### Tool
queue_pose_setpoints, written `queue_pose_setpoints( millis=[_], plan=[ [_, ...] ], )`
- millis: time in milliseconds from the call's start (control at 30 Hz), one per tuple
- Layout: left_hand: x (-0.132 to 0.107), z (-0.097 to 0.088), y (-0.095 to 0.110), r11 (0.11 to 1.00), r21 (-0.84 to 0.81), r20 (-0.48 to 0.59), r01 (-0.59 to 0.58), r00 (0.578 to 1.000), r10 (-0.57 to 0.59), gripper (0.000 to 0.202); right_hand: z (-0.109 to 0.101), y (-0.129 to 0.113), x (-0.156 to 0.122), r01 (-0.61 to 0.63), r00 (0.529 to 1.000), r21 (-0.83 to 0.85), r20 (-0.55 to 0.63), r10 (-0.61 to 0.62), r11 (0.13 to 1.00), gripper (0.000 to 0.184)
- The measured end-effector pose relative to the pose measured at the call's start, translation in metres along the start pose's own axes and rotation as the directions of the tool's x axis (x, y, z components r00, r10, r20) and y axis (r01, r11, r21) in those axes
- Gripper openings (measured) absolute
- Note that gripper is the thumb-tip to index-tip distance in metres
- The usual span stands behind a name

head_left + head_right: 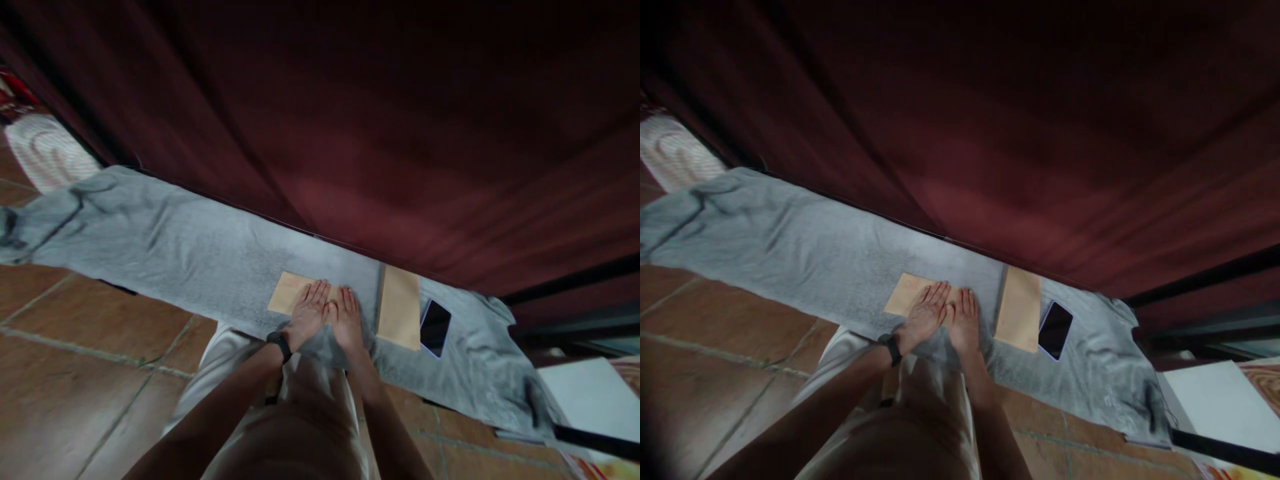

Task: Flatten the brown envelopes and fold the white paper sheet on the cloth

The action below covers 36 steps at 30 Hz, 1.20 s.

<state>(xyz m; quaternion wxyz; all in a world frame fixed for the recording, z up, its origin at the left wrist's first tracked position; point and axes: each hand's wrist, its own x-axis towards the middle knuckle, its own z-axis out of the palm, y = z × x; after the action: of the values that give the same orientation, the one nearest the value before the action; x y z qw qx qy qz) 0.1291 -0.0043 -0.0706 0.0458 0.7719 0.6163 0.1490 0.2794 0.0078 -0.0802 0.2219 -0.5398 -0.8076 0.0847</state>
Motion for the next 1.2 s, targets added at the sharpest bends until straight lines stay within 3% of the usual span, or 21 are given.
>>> queue_pose_setpoints(
  millis=[267, 467, 733, 933, 1200],
  plan=[
    [-0.005, -0.001, -0.020, 0.988, 0.067, -0.066, 0.138, 0.989, -0.134, 0.062, 0.010, 0.006, -0.008, 0.091, 0.996, -0.062, -0.012, -0.092, 0.994, 0.055],
    [-0.013, -0.007, -0.050, 0.950, 0.092, -0.117, 0.297, 0.951, -0.286, 0.068, 0.008, 0.002, -0.006, 0.058, 0.998, -0.033, 0.024, -0.057, 0.998, 0.056],
    [-0.017, -0.005, -0.060, 0.960, 0.087, -0.163, 0.268, 0.954, -0.252, 0.066, 0.011, -0.018, 0.009, -0.025, 0.995, -0.089, 0.094, 0.034, 0.996, 0.065],
    [-0.016, -0.014, -0.057, 0.959, 0.135, -0.086, 0.250, 0.967, -0.240, 0.060, 0.004, -0.019, 0.019, -0.041, 0.986, -0.106, 0.155, 0.058, 0.993, 0.065],
    [-0.014, -0.020, -0.052, 0.958, 0.127, -0.043, 0.255, 0.967, -0.252, 0.059, -0.001, -0.020, 0.006, 0.007, 0.974, -0.101, 0.227, 0.017, 0.995, 0.070]
  ],
)
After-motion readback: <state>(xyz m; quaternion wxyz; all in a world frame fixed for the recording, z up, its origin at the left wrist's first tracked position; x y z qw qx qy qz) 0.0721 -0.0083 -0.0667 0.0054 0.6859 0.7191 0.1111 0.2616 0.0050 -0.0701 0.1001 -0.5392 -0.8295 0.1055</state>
